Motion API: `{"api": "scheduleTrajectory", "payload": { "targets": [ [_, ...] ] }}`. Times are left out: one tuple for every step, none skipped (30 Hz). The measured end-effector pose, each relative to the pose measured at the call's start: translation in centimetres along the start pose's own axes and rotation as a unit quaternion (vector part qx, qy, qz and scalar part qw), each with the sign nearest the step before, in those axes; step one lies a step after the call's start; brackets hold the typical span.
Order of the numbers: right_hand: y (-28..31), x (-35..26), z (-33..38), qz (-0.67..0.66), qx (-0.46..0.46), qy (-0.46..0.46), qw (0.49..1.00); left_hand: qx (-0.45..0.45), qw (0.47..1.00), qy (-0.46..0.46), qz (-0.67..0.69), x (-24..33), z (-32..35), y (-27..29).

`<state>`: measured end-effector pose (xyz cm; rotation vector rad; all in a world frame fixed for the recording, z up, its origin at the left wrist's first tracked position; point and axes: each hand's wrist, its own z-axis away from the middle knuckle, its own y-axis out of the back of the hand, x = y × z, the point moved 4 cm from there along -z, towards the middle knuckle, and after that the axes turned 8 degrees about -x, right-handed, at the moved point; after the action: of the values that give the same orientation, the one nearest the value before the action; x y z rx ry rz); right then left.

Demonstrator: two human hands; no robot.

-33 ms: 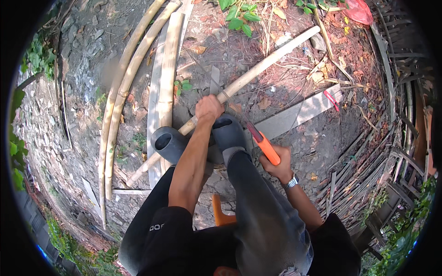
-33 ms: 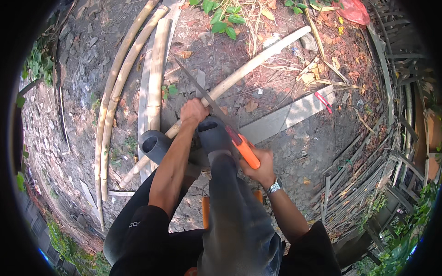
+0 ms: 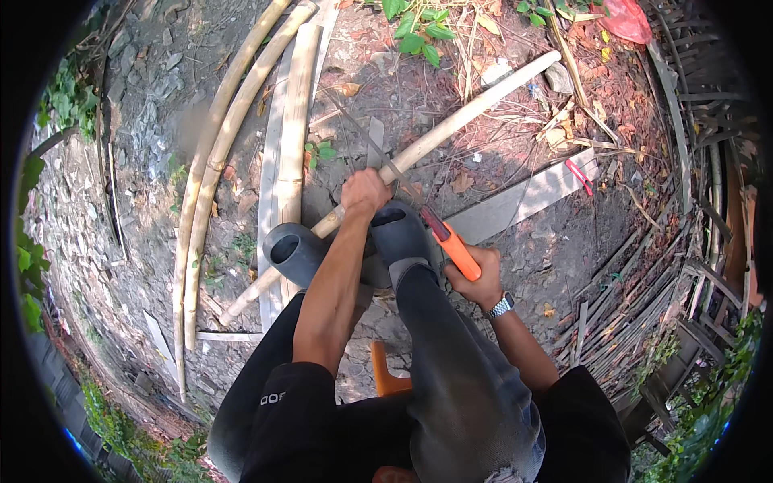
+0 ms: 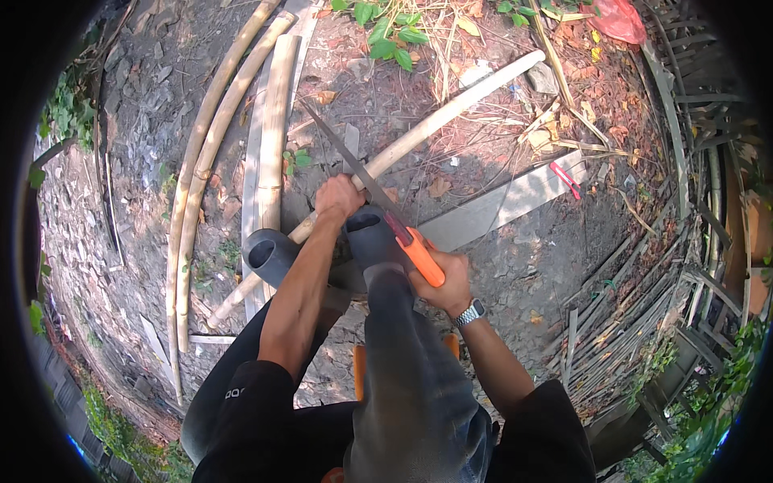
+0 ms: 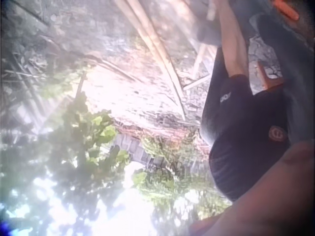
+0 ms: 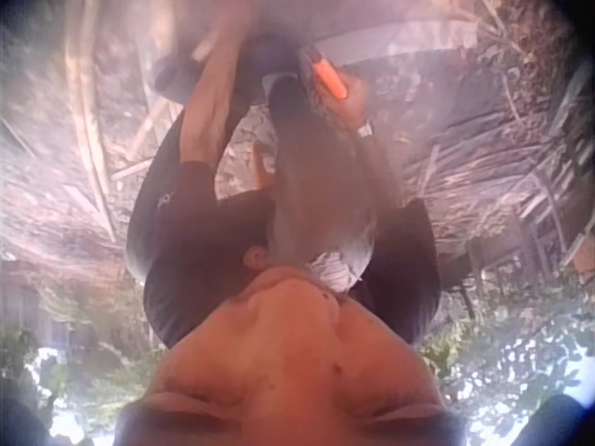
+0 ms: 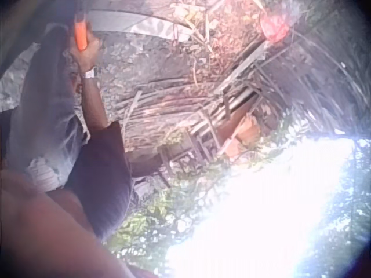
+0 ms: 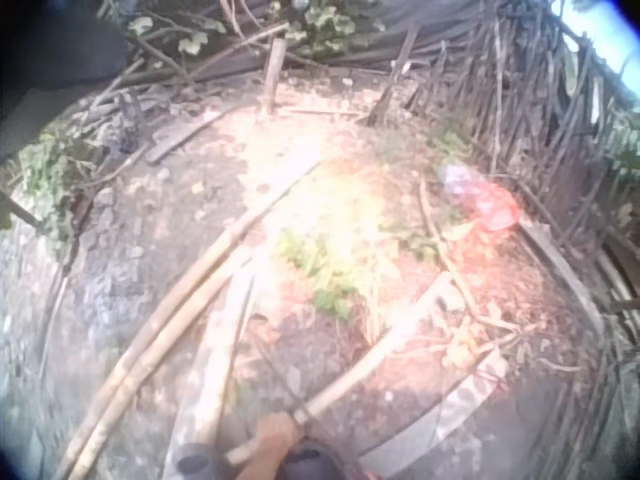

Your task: The person sits on a small stool and uses a hand saw to cut a long bamboo pole that is resting on a wooden plank. The person holds the bamboo with their left hand and saws with their right hand, periodically adjusting the bamboo's position to continue the cut.

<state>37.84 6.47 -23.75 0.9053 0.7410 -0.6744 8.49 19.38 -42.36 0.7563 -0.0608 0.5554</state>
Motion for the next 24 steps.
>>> {"api": "scheduleTrajectory", "payload": {
  "targets": [
    [-0.3, -0.1, -0.7, -0.006, 0.004, 0.001, 1.0, 0.0, 1.0, -0.009, 0.001, -0.2, -0.3, -0.3],
    [-0.5, 0.1, -1.2, -0.011, -0.003, -0.001, 1.0, -0.01, 1.0, -0.003, -0.009, -0.3, -0.1, -0.5],
    [0.2, 0.3, -0.6, -0.006, -0.008, -0.003, 1.0, -0.019, 1.0, 0.001, -0.019, -0.3, 0.0, -0.8],
    [0.4, 0.4, 0.6, -0.006, -0.014, -0.011, 1.0, -0.029, 0.999, 0.006, -0.029, -0.4, 0.1, -0.9],
    [1.1, 0.7, 1.7, -0.006, -0.022, -0.013, 1.0, -0.02, 0.999, 0.015, -0.023, 0.1, -0.3, -0.3],
    [1.1, 0.3, 3.1, -0.008, -0.03, -0.009, 0.999, -0.03, 0.999, 0.016, -0.027, 0.2, -0.1, -0.5],
    [0.0, 0.6, 2.3, -0.014, -0.023, -0.005, 1.0, -0.04, 0.999, 0.018, -0.031, 0.1, 0.4, -1.1],
    [-1.2, 0.1, 1.6, -0.017, -0.012, -0.003, 1.0, -0.019, 0.999, 0.008, -0.028, 0.2, 0.4, -1.3],
    [-2.7, 0.2, -2.1, -0.028, 0.013, 0.008, 0.999, -0.01, 1.0, -0.001, -0.027, 0.4, 0.0, -1.0],
    [-2.1, 0.1, -1.9, -0.023, 0.011, 0.01, 1.0, -0.007, 1.0, -0.002, -0.019, 0.5, 0.1, -1.3],
    [-2.0, 0.2, -1.0, -0.025, 0.016, 0.004, 1.0, -0.009, 1.0, -0.008, -0.021, 0.5, 0.2, -1.5],
    [-2.1, 0.0, -0.7, -0.025, 0.016, 0.004, 1.0, -0.011, 1.0, -0.002, -0.028, 0.3, 0.1, -1.1],
    [-2.1, -0.2, 0.0, -0.024, 0.017, 0.004, 1.0, -0.012, 0.999, 0.003, -0.035, 0.4, 0.1, -1.0],
    [-1.5, -0.1, 1.8, -0.02, 0.011, 0.008, 1.0, -0.015, 0.999, 0.019, -0.038, -0.2, 0.3, -1.1],
    [-0.6, 0.0, 3.7, -0.016, 0.008, 0.012, 1.0, -0.007, 0.999, 0.023, -0.036, 0.0, -0.1, -0.4],
    [0.3, 0.6, 4.9, -0.015, 0.003, 0.002, 1.0, -0.004, 0.999, 0.028, -0.033, 0.6, -0.1, -0.4],
    [1.2, 1.1, 5.9, -0.013, -0.004, -0.011, 1.0, -0.012, 0.999, 0.037, -0.036, 0.4, 0.5, -1.1],
    [0.3, 1.6, 5.1, -0.018, -0.002, -0.046, 0.999, -0.019, 0.999, 0.027, -0.024, 0.4, 0.5, -1.3],
    [-0.8, 2.1, 4.1, -0.023, 0.0, -0.082, 0.996, -0.024, 0.999, 0.02, -0.026, 0.3, 0.7, -1.7],
    [-2.5, 2.3, 0.8, -0.037, -0.01, -0.078, 0.996, -0.017, 0.999, 0.016, -0.025, 0.4, 0.5, -1.5],
    [-3.4, 1.9, -1.5, -0.047, -0.022, -0.073, 0.996, -0.009, 1.0, 0.013, -0.021, 0.8, 0.5, -1.1],
    [-2.6, 1.4, -1.2, -0.019, -0.016, -0.051, 0.998, -0.02, 1.0, 0.0, -0.015, 1.1, 0.5, -0.8],
    [-2.1, 0.5, 0.0, 0.005, -0.014, -0.031, 0.999, -0.023, 0.999, -0.001, -0.028, 0.4, 0.7, -0.8],
    [-1.3, -0.5, 2.3, 0.031, -0.017, -0.016, 0.999, -0.031, 0.999, 0.001, -0.037, -0.3, 1.5, -1.6]
  ]
}}
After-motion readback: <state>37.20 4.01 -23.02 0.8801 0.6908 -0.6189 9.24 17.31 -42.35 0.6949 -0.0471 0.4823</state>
